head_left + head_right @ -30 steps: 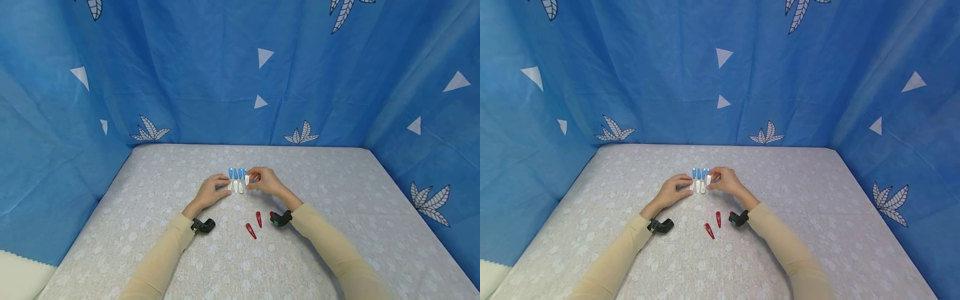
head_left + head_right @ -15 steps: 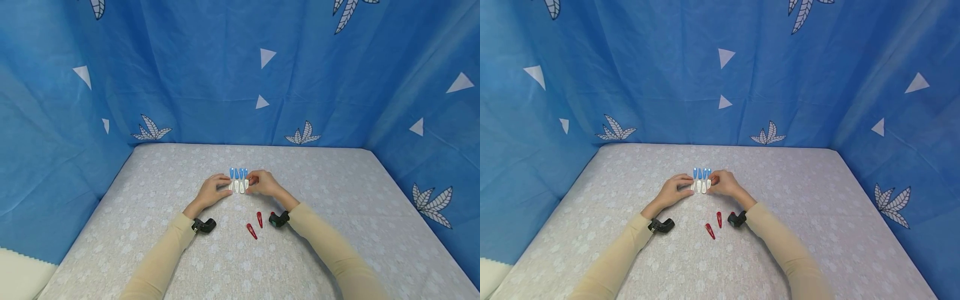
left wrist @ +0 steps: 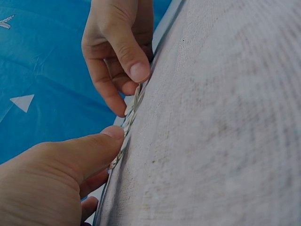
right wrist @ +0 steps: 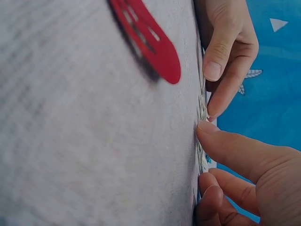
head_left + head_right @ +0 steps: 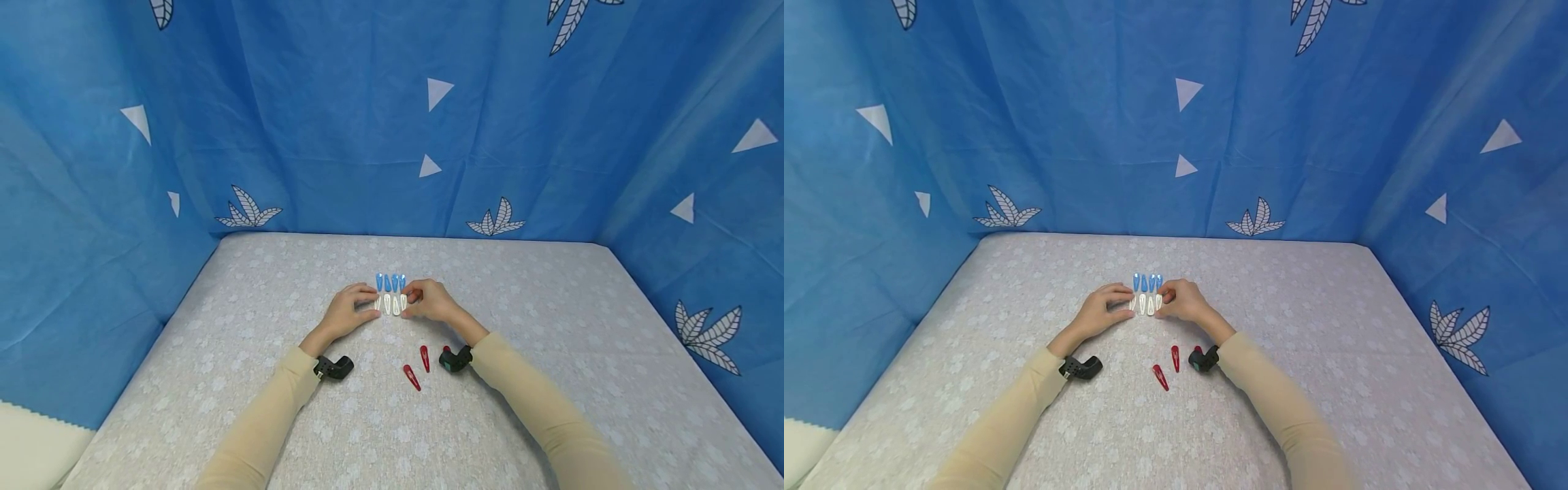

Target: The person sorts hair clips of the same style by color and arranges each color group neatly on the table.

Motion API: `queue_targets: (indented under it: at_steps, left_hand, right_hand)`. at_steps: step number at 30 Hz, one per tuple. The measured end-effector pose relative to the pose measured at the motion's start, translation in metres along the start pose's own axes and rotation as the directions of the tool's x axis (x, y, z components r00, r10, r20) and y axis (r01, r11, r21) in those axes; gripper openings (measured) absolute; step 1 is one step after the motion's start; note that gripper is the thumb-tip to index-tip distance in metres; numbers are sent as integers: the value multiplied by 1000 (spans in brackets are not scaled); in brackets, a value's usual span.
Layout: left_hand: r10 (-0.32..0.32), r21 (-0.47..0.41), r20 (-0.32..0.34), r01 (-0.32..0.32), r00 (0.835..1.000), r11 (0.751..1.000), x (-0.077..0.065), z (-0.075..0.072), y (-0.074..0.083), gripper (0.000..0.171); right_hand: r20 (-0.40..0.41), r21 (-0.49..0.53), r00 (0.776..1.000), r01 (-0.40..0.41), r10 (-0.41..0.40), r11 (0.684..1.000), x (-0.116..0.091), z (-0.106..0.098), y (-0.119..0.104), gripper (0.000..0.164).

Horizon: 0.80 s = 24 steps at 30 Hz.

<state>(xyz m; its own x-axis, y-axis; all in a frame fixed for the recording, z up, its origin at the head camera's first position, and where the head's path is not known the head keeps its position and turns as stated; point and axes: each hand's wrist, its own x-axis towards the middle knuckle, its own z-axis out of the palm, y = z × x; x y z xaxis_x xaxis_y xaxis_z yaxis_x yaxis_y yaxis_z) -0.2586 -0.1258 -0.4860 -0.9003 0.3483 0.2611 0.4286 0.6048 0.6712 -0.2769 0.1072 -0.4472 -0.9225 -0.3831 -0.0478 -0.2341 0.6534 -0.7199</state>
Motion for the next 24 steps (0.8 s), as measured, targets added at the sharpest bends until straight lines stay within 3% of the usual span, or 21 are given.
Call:
queue_targets:
  at_steps: [14,24]
  left_hand:
    - [14,8,-7,-14,1000,1000,0,0,1,43]
    - [-6,12,4,6,1000,1000,-1,-1,2,44]
  right_hand:
    - [-18,15,999,-31,31,999,-10,-5,-2,49]
    - [-28,36,1000,6,-5,999,-39,-23,4,51]
